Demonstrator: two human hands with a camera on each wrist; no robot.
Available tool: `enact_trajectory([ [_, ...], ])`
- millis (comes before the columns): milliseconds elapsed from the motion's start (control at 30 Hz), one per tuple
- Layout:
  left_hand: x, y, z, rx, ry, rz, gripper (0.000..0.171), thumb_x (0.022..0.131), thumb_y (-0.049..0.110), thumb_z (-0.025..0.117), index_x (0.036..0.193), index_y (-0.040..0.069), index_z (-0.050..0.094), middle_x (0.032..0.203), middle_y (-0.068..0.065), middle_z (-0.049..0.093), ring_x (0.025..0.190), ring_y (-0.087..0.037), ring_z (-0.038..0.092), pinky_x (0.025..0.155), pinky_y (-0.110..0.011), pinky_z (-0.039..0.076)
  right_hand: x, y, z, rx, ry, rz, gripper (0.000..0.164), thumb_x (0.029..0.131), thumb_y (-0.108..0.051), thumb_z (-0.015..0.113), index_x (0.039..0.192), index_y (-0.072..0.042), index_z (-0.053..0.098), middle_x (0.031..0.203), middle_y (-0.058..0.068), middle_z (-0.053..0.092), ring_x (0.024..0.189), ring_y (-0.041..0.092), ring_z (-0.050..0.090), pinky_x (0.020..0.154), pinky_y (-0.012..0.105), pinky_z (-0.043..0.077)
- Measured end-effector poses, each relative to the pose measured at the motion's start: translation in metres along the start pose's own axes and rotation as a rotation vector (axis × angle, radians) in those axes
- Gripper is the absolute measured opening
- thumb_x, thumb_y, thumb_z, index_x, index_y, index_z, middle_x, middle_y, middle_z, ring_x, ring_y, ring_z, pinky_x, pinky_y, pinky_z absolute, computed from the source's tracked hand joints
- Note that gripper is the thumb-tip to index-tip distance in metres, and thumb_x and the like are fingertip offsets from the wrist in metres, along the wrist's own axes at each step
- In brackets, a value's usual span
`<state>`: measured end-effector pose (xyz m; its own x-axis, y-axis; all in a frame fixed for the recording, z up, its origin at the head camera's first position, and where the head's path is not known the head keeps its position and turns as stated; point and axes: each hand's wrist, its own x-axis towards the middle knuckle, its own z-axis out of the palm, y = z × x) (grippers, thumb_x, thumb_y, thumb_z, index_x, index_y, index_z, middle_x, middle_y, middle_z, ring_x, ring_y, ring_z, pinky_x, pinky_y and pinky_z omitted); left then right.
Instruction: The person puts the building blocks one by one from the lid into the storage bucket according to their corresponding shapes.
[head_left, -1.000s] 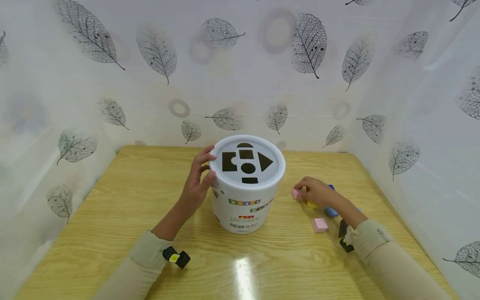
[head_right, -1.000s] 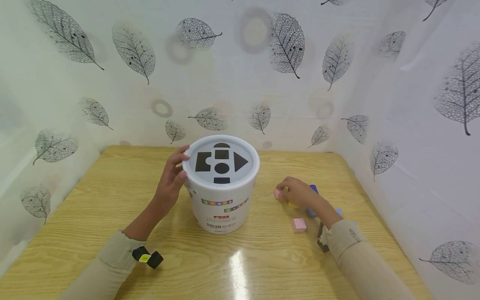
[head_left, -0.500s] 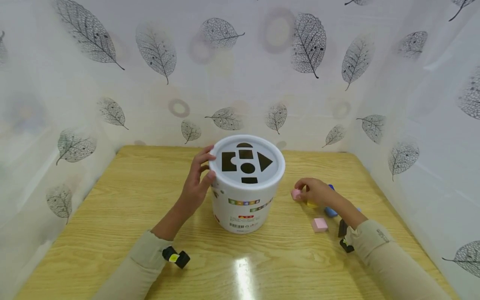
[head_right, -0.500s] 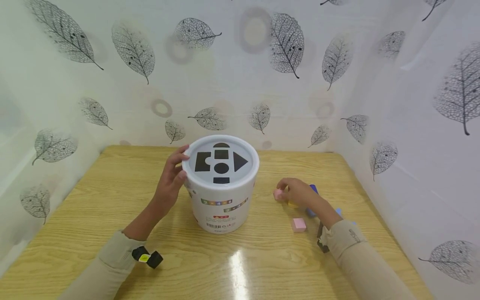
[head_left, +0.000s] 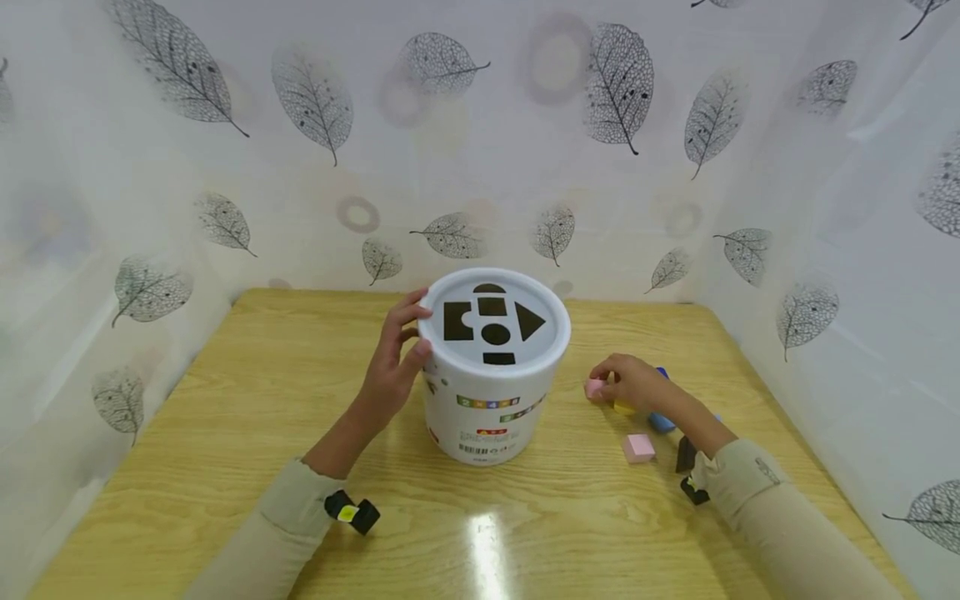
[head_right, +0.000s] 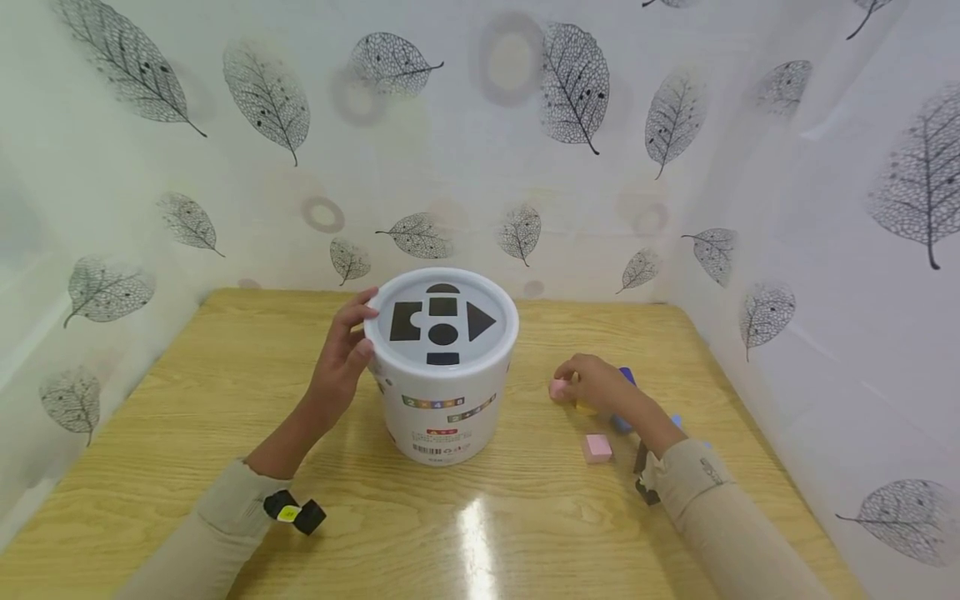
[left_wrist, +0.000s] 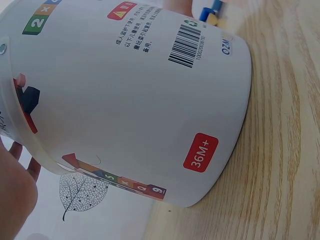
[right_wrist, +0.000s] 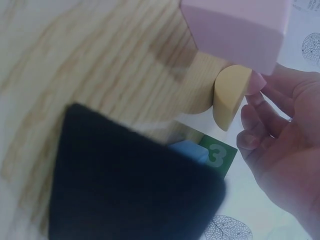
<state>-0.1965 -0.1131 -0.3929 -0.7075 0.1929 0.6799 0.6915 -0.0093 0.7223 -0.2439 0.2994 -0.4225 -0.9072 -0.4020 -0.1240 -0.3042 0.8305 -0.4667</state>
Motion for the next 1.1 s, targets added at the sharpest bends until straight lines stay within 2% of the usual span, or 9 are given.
enact_trajectory([
  [167,0.0005,0.001,0.0003,0.001,0.003,-0.006,0.042,0.105,0.031,0.051,0.136,0.003,0.043,0.162,-0.007,0.031,0.148,-0.023,0.029,0.106,-0.036,0.037,0.0002,-0.0003,-0.0004,-0.002,-0.003,-0.001,0.033,0.094,-0.022,0.073,0.121,-0.003,0.068,0.108,0.01,0.067,0.084,0.018,0.053,0.071,0.032,0.047],
  [333,0.0011,0.0014,0.0007,-0.007,0.007,-0.007,0.037,0.104,0.022,0.05,0.135,0.002,0.044,0.161,-0.009,0.031,0.147,-0.024,0.03,0.106,-0.034,0.037,0.0,-0.0008,0.0007,-0.016,-0.014,0.006,0.034,0.096,-0.025,0.07,0.123,-0.003,0.068,0.111,0.01,0.07,0.082,0.016,0.055,0.069,0.031,0.047],
  [500,0.0016,0.0014,0.0007,-0.011,0.012,-0.002,0.036,0.102,0.015,0.05,0.135,0.001,0.044,0.16,-0.009,0.032,0.146,-0.024,0.031,0.105,-0.034,0.036,-0.0003,-0.0018,0.0008,-0.023,-0.029,-0.007,0.034,0.095,-0.023,0.072,0.122,-0.004,0.069,0.113,0.01,0.07,0.086,0.017,0.056,0.073,0.033,0.048],
  [733,0.0017,0.0024,0.0008,-0.001,0.01,-0.001,0.039,0.103,0.023,0.052,0.135,0.002,0.044,0.161,-0.008,0.032,0.146,-0.023,0.031,0.105,-0.035,0.037,-0.0024,-0.0044,0.0007,-0.017,-0.038,0.0,0.033,0.09,-0.025,0.077,0.119,-0.009,0.07,0.107,0.005,0.067,0.086,0.018,0.053,0.074,0.034,0.047],
  [867,0.0019,0.0035,0.0011,-0.001,0.009,-0.002,0.04,0.104,0.026,0.052,0.135,0.002,0.044,0.161,-0.008,0.032,0.146,-0.023,0.031,0.105,-0.035,0.037,-0.0038,-0.0044,0.0012,-0.021,-0.012,-0.014,0.033,0.093,-0.023,0.073,0.121,-0.007,0.067,0.108,0.005,0.069,0.082,0.017,0.053,0.07,0.032,0.046],
  [1100,0.0018,0.0055,0.0011,-0.012,0.008,-0.011,0.041,0.104,0.026,0.052,0.135,0.001,0.043,0.161,-0.009,0.032,0.146,-0.024,0.031,0.105,-0.034,0.037,-0.0037,-0.0019,0.0028,-0.018,-0.009,-0.007,0.022,0.098,-0.032,0.066,0.113,-0.016,0.069,0.108,0.0,0.07,0.086,0.016,0.055,0.072,0.033,0.047],
])
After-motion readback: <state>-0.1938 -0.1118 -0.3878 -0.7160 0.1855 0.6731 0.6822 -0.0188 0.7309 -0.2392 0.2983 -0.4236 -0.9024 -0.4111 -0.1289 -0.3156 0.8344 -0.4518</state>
